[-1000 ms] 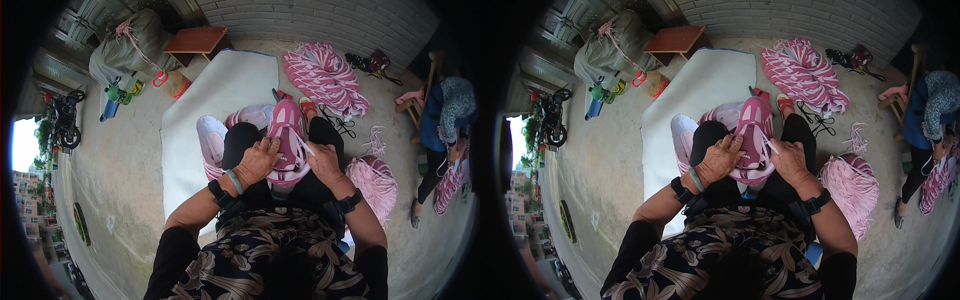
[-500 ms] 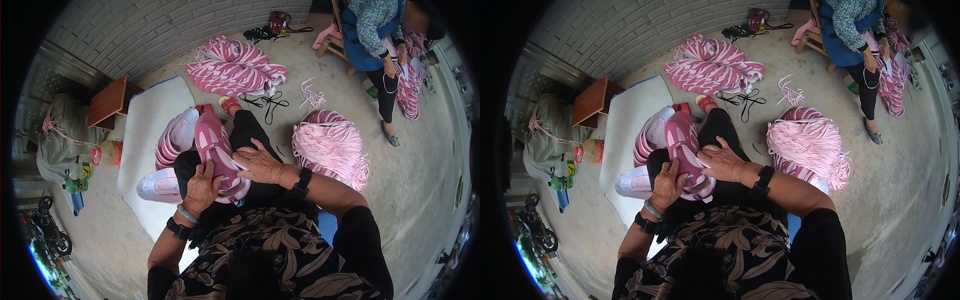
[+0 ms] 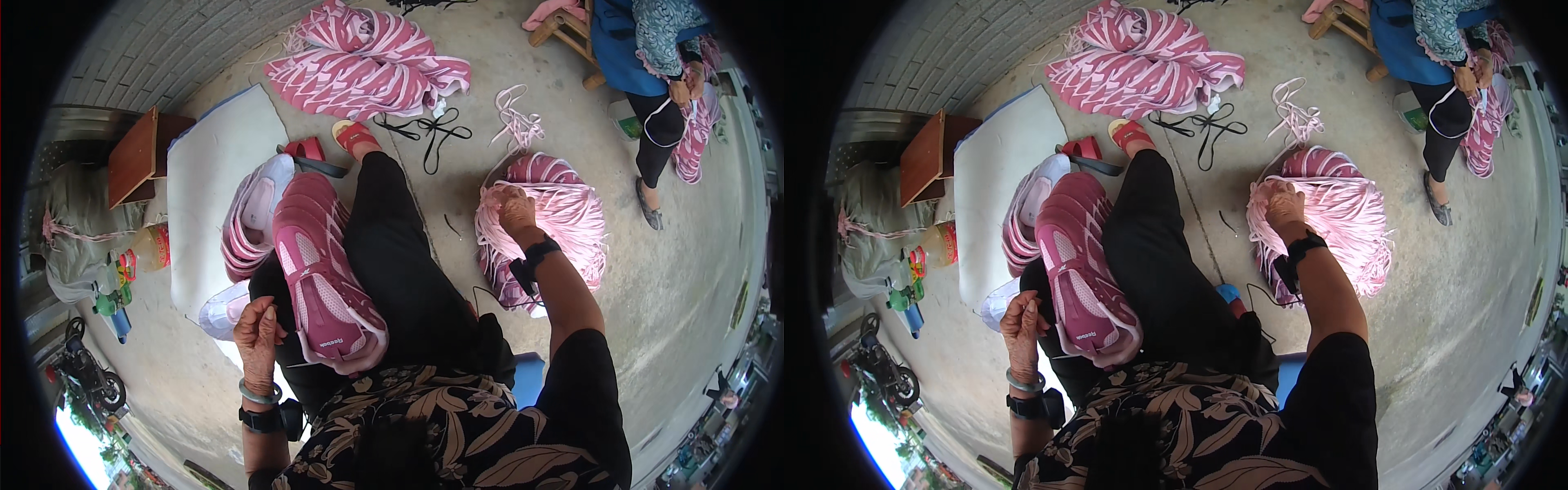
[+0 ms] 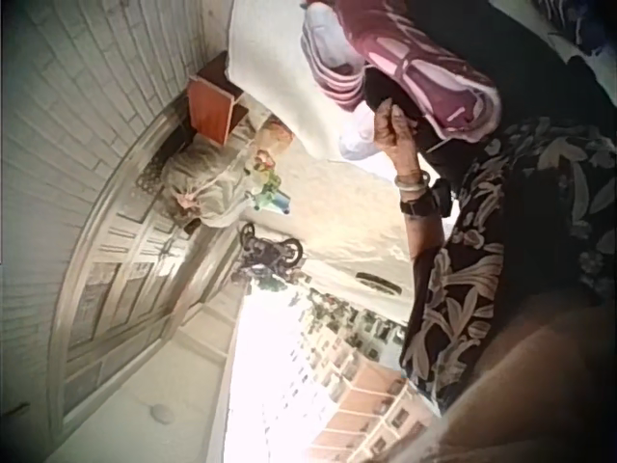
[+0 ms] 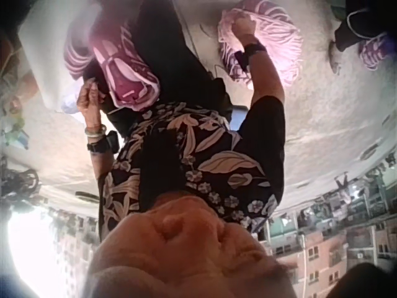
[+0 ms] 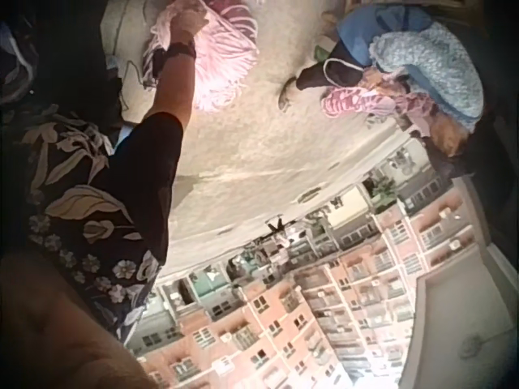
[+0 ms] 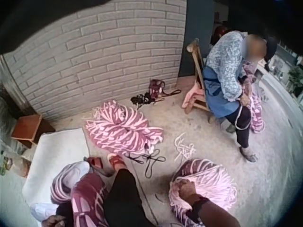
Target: The person threads pink shoelaces through the eyelets of a pink Reebok sneaker. They pull the laces tight and arrange them across the shoe tongue, repeating the process for multiple eyelets. The person works on a single shoe held in their lap while sitting on a small stool.
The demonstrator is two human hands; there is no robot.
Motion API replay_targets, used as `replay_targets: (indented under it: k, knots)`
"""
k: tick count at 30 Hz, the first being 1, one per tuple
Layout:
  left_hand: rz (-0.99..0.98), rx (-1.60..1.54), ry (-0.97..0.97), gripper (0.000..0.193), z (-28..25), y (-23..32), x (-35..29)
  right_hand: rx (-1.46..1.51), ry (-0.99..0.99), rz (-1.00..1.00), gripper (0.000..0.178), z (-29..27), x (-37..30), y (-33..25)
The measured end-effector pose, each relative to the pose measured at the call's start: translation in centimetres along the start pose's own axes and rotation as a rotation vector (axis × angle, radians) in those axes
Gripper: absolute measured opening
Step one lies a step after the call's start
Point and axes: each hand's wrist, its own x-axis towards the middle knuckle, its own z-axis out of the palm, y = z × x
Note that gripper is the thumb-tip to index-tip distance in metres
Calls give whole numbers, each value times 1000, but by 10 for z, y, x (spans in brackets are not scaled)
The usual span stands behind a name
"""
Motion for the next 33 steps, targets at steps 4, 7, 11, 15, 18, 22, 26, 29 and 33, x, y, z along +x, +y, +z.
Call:
replay_targets:
  k: [4,7,11,15,18,22,26,29,33]
  knots:
    - [18,43,39,20,4,3,7,-142,-52,-147,23,19,13,4]
    - [92,55,21,20,3,12,11,60,-45,-230,16,-4,7,-8]
    - [126,-146,-192,28,30,58,14,749,-21,-298,8,-68,-12,-71]
    - [162,-553,-584,72,85,109,8,759,72,-735,9,-197,-67,-178]
    - [53,-697,-766,91,90,105,1,641,387,-983,15,-265,-99,-213]
    - [213,-540,-765,31,78,117,-14,549,514,-748,15,-301,-94,-164]
    - [312,-257,-643,17,32,91,-2,675,791,-210,11,-282,-64,-38]
    - [324,-115,-537,17,-9,84,-6,523,856,186,13,-256,-61,31]
    - [253,301,-435,20,-33,96,-34,202,412,421,17,-215,-54,50]
